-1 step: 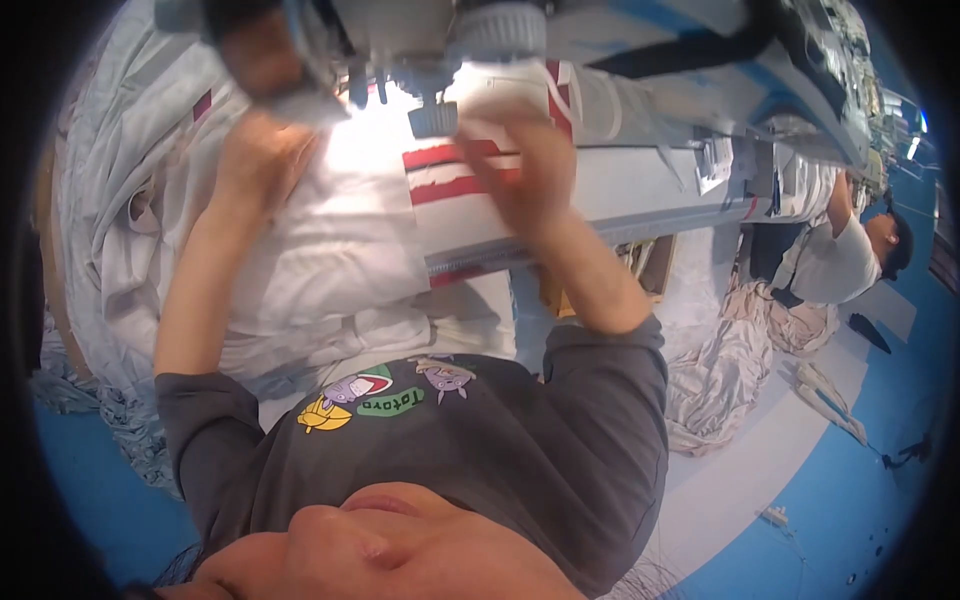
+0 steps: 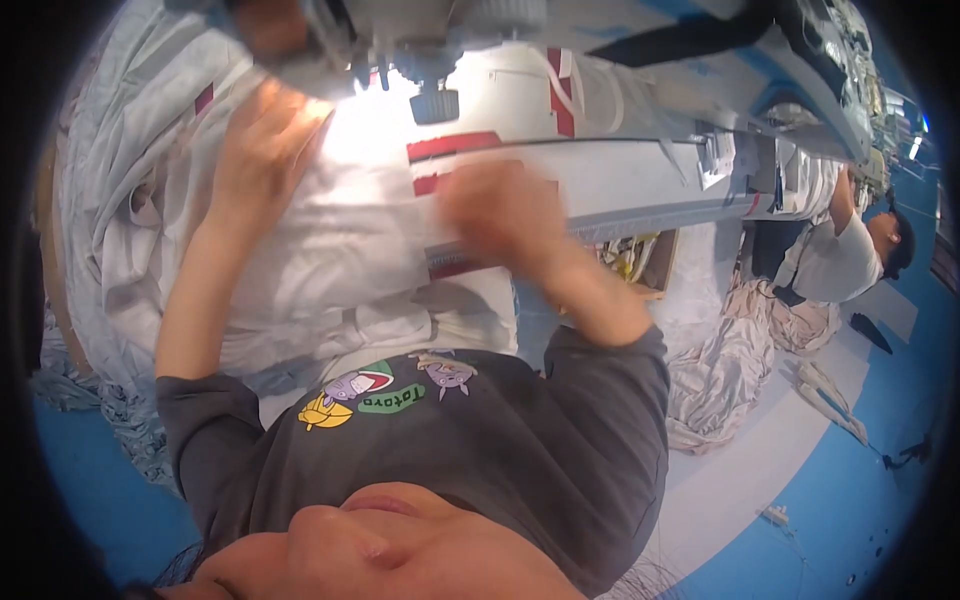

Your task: Sewing white fabric using an industrial sewing machine in a factory setting.

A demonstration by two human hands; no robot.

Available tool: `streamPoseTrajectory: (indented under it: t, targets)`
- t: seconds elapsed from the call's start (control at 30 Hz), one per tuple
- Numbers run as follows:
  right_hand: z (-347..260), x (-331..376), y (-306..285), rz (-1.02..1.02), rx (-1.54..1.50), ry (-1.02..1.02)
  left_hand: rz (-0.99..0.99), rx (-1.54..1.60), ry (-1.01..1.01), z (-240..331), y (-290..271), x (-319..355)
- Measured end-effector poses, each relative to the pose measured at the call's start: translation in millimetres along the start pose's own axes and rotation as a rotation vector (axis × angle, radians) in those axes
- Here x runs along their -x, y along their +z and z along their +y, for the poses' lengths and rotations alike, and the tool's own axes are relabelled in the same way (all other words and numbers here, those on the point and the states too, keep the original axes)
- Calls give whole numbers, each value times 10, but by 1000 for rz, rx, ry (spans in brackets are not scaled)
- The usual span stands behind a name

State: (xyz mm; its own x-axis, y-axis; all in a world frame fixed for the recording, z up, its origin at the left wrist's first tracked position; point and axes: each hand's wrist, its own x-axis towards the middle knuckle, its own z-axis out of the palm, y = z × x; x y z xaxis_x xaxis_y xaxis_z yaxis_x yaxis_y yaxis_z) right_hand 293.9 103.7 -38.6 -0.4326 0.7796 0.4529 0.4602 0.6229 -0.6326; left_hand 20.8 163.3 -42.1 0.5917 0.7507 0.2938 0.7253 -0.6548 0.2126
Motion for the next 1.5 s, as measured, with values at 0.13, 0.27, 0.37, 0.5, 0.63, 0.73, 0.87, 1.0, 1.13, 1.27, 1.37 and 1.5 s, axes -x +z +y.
streamPoseTrajectory:
  t: [0.13, 0.27, 0.37, 0.5, 0.63, 0.73, 0.87, 1.0, 1.13, 1.27, 1.37, 1.5]
  targets:
    - [-475, 1191, 381, -297, -239, 214, -19, 199, -28, 527, -336, 524]
    - [-204, 1420, 715, -475, -740, 913, -109, 314, -121, 781, -310, 891]
    - [-917, 1282, 1106, -384, -797, 485, -95, 262, -66, 625, -282, 898]
    - [-1150, 1713, 1006, -521, -708, 590, 164, 172, -123, 1008, -437, 1131]
    - [-1385, 1788, 1107, -505, -701, 538, -221, 234, -156, 1898, -339, 1325]
    - [-1513, 1369, 852, -1101, -386, 746, -371, 237, -350, 1945, -76, 1440]
    - [-1092, 1524, 819, -449, -451, 535, -159, 637, -385, 1759, -111, 1622]
    - [-870, 1237, 947, -438, -944, 1073, -80, 970, -585, 1830, -77, 1751]
    - [-1102, 1829, 1177, -501, -801, 824, 201, 1243, -709, 1877, -231, 1776]
    - [-1339, 1720, 949, -627, -748, 859, -81, 491, -38, 1836, -561, 1624]
    - [-1236, 1964, 1104, -759, -510, 766, -412, 421, -162, 1956, -139, 1573]
    - [-1327, 1587, 683, -868, -275, 603, -364, 426, -150, 2042, -21, 1513]
